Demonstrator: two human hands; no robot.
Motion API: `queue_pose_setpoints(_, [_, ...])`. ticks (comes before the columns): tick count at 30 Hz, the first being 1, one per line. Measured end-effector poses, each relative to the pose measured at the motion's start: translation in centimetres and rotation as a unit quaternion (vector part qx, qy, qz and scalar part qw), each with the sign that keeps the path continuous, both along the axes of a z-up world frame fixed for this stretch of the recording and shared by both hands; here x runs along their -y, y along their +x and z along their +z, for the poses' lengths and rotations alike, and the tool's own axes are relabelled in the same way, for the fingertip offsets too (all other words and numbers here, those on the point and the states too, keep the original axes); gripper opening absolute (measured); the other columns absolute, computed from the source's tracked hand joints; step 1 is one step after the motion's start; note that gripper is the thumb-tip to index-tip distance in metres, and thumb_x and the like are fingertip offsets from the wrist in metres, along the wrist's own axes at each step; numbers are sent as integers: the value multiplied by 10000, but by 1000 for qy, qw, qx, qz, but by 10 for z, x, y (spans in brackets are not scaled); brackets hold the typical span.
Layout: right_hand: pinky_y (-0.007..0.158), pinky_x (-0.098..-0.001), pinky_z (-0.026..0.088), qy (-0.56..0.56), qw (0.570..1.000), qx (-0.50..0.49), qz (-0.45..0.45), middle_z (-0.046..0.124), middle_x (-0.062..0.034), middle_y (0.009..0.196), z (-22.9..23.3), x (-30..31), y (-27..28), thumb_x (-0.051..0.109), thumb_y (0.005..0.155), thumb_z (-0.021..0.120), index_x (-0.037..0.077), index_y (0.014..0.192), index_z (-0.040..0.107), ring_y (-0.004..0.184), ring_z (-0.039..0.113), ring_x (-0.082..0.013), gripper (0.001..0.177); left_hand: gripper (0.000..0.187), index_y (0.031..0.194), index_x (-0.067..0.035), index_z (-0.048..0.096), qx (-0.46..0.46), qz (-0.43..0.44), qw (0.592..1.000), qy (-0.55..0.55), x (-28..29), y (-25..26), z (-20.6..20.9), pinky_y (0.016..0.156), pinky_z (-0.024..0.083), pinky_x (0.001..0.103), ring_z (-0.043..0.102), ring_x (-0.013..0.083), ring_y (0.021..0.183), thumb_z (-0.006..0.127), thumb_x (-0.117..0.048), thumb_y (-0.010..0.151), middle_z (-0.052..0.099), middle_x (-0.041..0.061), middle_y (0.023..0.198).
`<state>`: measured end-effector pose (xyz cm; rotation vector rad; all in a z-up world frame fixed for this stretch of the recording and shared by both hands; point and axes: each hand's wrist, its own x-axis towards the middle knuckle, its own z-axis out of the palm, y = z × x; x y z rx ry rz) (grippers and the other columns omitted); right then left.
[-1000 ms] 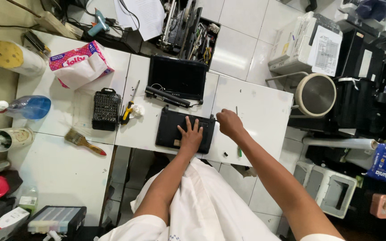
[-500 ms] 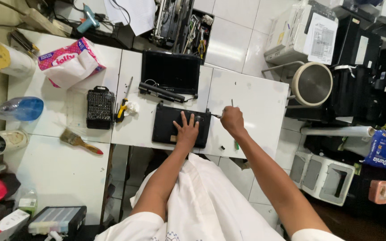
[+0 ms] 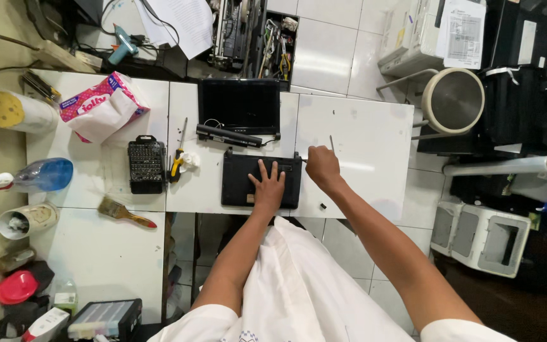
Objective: The person uses a screwdriver to remove screws from the back of a black electronic device on a white table. They then use their hands to pry open the device's casing and remove a small internal component.
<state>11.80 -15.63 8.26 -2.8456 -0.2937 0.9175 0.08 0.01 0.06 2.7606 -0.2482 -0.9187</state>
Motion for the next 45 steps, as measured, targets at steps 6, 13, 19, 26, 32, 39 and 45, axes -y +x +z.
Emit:
queue_pose_setpoints(6, [831,-595,653,75,994,-78,34,588,-291,1184,50,3,3,-44,819,781,-73,1174,649,985,758,-509,379,756,1630,-117,493,-4,5,1000,3,1,2,0,1108,272,935,42,660,1608,748,23,933,246,248,1795])
queue_pose_setpoints(13, [729,-494,677,26,981,-35,190,677,-235,1069,6,13,18,-156,834,724,-80,1016,767,822,782,-401,202,713,1615,-138,524,1,16,1000,20,3,4,8,1123,292,915,84,637,1615,739,-7,948,292,223,1786])
queue_pose_setpoints(19, [591,-436,641,82,987,-71,-122,736,-260,822,-43,42,32,-28,937,689,-99,1180,763,604,761,-357,263,745,1590,-157,566,5,38,999,10,5,9,9,1137,317,887,100,613,1628,798,7,901,320,201,1781])
queue_pose_setpoints(26, [826,-550,673,38,990,-60,119,683,-259,1135,25,11,22,-27,856,803,-7,1203,764,980,779,-479,350,786,1600,-133,545,4,20,1000,2,3,7,7,1117,324,907,82,641,1615,816,18,877,280,233,1786])
queue_pose_setpoints(32, [661,-533,666,14,998,-37,-40,725,-241,820,-30,20,23,-44,922,680,-70,964,782,795,784,-454,113,852,1623,-76,495,-7,-25,1000,-6,-1,8,6,1068,315,944,54,703,1579,826,52,848,235,303,1776])
queue_pose_setpoints(39, [788,-499,671,-13,999,0,47,748,-206,944,5,8,9,-14,935,719,-15,1025,814,923,795,-429,131,805,1646,-50,454,-20,-39,999,-9,-3,9,1,1041,302,962,19,731,1563,747,68,905,197,321,1783])
queue_pose_setpoints(45, [604,-511,662,-18,996,31,-87,717,-244,697,2,-1,0,110,1026,670,-66,872,785,716,780,-422,260,759,1650,-56,447,-26,-37,999,4,0,9,7,1033,295,967,11,737,1558,702,59,944,207,314,1782])
